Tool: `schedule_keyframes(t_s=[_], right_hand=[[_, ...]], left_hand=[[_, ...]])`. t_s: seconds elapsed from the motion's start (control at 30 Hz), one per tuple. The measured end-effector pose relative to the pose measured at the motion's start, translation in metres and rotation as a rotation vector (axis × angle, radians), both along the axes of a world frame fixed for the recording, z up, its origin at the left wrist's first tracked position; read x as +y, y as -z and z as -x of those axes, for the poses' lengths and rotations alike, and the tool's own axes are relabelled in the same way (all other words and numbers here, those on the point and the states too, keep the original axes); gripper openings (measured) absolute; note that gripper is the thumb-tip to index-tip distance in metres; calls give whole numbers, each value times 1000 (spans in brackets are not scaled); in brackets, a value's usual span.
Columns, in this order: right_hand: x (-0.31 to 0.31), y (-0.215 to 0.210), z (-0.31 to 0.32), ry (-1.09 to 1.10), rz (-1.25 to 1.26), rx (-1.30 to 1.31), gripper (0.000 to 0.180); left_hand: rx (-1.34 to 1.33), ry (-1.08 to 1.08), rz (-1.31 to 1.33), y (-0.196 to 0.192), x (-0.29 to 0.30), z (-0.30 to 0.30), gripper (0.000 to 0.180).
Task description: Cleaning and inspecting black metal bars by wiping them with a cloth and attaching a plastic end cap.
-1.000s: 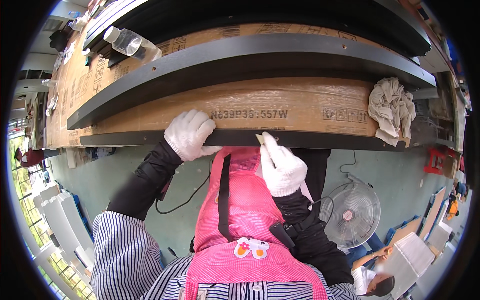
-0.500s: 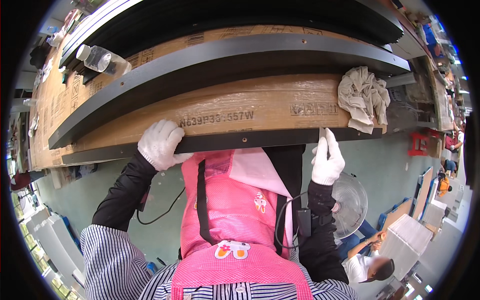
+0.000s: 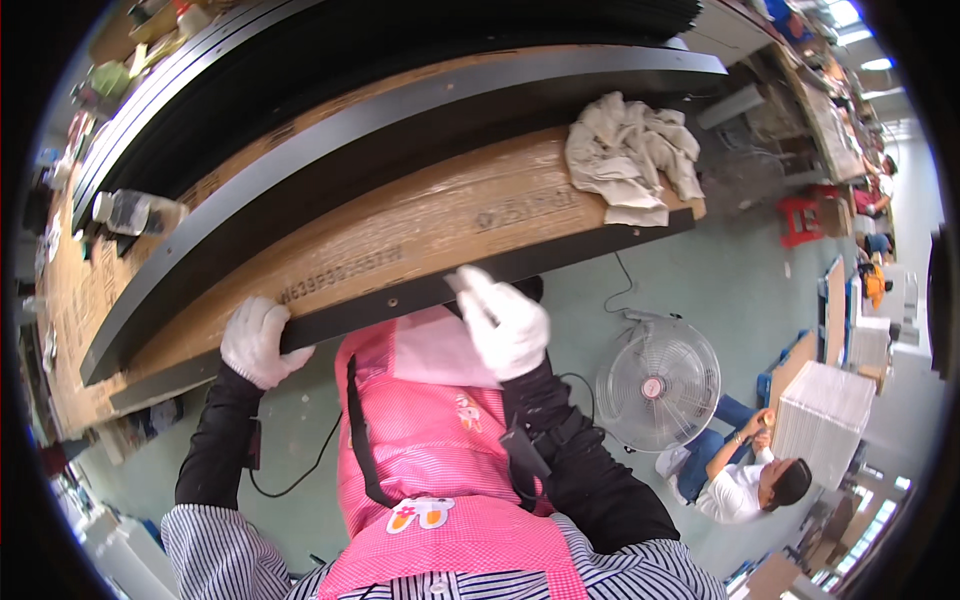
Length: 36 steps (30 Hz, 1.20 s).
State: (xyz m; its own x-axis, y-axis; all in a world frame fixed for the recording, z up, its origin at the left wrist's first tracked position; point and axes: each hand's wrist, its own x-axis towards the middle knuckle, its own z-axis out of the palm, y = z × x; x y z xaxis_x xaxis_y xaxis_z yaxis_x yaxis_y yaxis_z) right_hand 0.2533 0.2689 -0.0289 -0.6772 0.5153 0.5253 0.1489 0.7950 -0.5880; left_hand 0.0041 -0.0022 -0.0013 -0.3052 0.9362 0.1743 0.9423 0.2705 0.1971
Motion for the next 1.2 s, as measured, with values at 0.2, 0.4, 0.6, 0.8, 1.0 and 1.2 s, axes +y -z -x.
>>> schedule_keyframes(t_s=[0.2,0.4,0.6,0.8,1.0,1.2], right_hand=[[141,10,-83,648,-5,-4,25],[136,5,-93,645,159,57,27],[111,0,-81,424,102,6,28],[200,-3,-141,843,127,-94,31],[81,-7,-96,603,274,95,26],[18,-2,-42,260,58,-141,29]], left_hand=[[-1,52,47,0,1,1,60],[35,40,37,3,-2,2,61],[57,42,44,1,-4,2,60],[47,74,90,-2,-4,7,56],[85,133,85,-1,-66,39,61],[92,141,94,4,-77,51,59]])
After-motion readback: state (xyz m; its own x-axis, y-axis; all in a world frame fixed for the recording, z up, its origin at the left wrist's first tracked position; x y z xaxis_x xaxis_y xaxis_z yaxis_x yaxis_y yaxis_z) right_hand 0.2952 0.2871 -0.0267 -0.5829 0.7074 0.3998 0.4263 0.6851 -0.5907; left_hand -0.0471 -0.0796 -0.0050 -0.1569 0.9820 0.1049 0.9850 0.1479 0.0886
